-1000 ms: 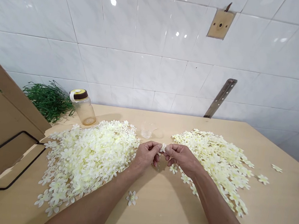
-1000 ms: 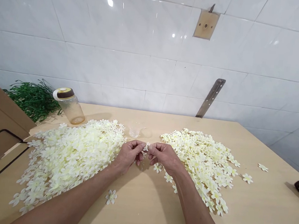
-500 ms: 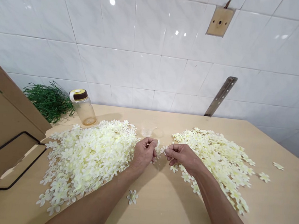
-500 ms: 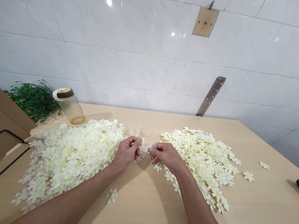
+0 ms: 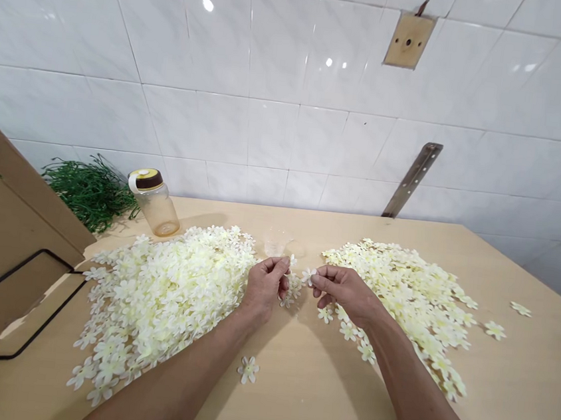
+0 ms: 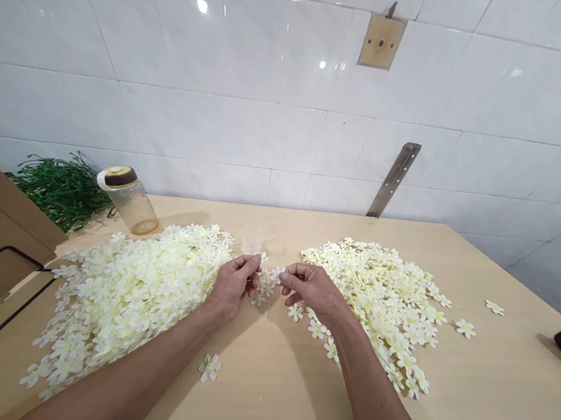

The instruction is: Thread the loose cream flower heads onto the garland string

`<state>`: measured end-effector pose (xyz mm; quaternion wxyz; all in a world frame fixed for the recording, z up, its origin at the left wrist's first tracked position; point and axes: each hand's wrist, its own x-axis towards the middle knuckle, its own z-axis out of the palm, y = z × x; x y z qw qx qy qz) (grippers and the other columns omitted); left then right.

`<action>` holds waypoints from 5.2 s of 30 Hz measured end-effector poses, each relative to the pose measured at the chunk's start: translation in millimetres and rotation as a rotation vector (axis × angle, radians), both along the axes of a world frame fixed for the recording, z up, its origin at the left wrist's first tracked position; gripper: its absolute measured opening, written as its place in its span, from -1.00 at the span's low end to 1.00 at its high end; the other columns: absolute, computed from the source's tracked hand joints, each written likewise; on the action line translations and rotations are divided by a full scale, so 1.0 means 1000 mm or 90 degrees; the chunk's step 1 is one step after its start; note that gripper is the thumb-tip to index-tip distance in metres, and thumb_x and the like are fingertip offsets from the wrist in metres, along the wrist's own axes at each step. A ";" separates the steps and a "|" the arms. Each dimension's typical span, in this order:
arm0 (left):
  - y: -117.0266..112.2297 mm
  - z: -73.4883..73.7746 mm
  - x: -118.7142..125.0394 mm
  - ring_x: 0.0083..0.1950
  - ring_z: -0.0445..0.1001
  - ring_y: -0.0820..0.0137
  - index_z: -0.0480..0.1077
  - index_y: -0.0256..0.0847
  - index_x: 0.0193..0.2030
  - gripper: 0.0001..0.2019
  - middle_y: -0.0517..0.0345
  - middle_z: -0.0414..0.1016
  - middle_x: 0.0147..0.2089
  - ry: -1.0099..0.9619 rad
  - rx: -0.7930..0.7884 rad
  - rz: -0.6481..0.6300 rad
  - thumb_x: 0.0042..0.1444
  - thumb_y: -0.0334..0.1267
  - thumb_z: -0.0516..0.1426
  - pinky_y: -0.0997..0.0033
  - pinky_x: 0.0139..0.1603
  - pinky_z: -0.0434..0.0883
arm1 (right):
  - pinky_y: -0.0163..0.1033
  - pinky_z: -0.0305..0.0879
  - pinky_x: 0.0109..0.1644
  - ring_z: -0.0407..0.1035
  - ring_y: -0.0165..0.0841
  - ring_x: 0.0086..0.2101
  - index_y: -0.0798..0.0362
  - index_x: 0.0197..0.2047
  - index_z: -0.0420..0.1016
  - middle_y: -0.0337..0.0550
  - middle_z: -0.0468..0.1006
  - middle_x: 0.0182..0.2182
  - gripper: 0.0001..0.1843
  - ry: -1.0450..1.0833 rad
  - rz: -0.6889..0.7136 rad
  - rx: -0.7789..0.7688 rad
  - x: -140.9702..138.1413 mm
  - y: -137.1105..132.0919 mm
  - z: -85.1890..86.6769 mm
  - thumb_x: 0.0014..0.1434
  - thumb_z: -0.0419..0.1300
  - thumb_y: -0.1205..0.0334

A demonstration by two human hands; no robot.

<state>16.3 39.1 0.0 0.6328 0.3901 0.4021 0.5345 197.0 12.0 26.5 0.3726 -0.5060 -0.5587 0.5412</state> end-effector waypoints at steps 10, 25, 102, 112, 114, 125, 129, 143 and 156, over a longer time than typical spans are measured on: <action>-0.002 -0.001 0.000 -0.72 0.16 0.57 0.40 -0.26 -0.43 -0.63 0.30 0.28 -0.68 0.070 0.038 -0.010 -0.03 0.06 0.26 0.56 -0.72 0.12 | -0.36 0.24 -0.59 0.36 -0.46 -0.64 0.08 -0.26 0.54 -0.26 0.43 -0.53 -0.57 -0.165 -0.036 0.112 -0.015 -0.006 0.007 0.15 0.18 -0.16; -0.020 0.000 0.002 -0.38 0.43 0.40 0.57 -0.13 -0.14 -0.79 0.02 0.51 -0.23 0.318 0.362 0.037 0.16 -0.22 0.13 0.43 -0.36 0.37 | -0.33 0.27 -0.57 0.27 -0.47 -0.65 0.10 -0.45 0.52 -0.26 0.40 -0.62 -0.53 -0.004 -0.104 0.009 -0.019 0.002 -0.008 0.01 0.30 -0.20; -0.008 0.004 -0.004 -0.58 0.28 0.56 0.38 -0.26 -0.39 -0.72 0.25 0.33 -0.55 -0.061 -0.031 -0.260 -0.03 -0.08 0.29 0.58 -0.65 0.15 | -0.37 0.28 -0.53 0.29 -0.46 -0.52 0.13 -0.47 0.47 -0.22 0.41 -0.53 -0.51 0.119 0.015 -0.043 -0.007 -0.002 0.001 -0.07 0.38 -0.18; -0.003 0.001 -0.003 -0.65 0.17 0.61 0.31 -0.25 -0.36 -0.67 0.28 0.31 -0.59 -0.071 0.006 -0.229 0.04 -0.02 0.25 0.60 -0.67 0.08 | -0.37 0.29 -0.54 0.28 -0.47 -0.54 0.12 -0.50 0.46 -0.21 0.44 -0.52 -0.50 0.067 -0.045 -0.066 -0.007 0.002 -0.007 -0.11 0.39 -0.19; -0.003 0.000 -0.002 -0.66 0.16 0.61 0.29 -0.23 -0.36 -0.66 0.29 0.31 -0.59 -0.070 0.006 -0.221 0.04 0.00 0.25 0.60 -0.68 0.05 | -0.36 0.30 -0.53 0.29 -0.46 -0.54 0.11 -0.50 0.45 -0.20 0.44 -0.52 -0.50 0.050 -0.062 -0.063 -0.008 0.002 -0.007 -0.10 0.38 -0.21; -0.005 0.006 -0.003 -0.63 0.25 0.58 0.40 -0.26 -0.26 -0.60 0.28 0.29 -0.53 -0.081 -0.067 -0.218 0.00 0.08 0.25 0.59 -0.71 0.07 | -0.34 0.29 -0.53 0.27 -0.46 -0.55 0.10 -0.49 0.45 -0.24 0.39 -0.56 -0.50 0.105 -0.044 -0.013 -0.010 0.000 -0.002 -0.07 0.36 -0.22; -0.010 0.008 -0.003 -0.60 0.27 0.57 0.41 -0.24 -0.24 -0.60 0.27 0.32 -0.51 -0.049 -0.021 -0.242 -0.01 0.07 0.27 0.59 -0.71 0.13 | -0.34 0.30 -0.54 0.26 -0.47 -0.58 0.10 -0.51 0.44 -0.25 0.39 -0.59 -0.51 0.081 -0.051 0.000 -0.011 0.001 -0.004 -0.06 0.36 -0.20; -0.018 0.000 0.002 -0.59 0.32 0.52 0.45 -0.21 -0.09 -0.66 0.18 0.44 -0.45 0.148 0.177 -0.018 0.09 -0.02 0.19 0.54 -0.60 0.28 | -0.30 0.33 -0.55 0.29 -0.46 -0.62 0.08 -0.51 0.47 -0.24 0.42 -0.62 -0.51 0.035 -0.152 0.052 -0.011 0.004 -0.008 0.01 0.29 -0.23; -0.022 0.002 0.005 -0.58 0.35 0.50 0.54 -0.24 -0.08 -0.66 0.08 0.53 -0.39 0.244 0.242 -0.060 0.09 -0.07 0.21 0.51 -0.55 0.30 | -0.31 0.32 -0.55 0.32 -0.45 -0.66 0.10 -0.50 0.49 -0.26 0.41 -0.64 -0.54 0.020 -0.111 0.071 -0.017 0.001 -0.006 0.03 0.30 -0.18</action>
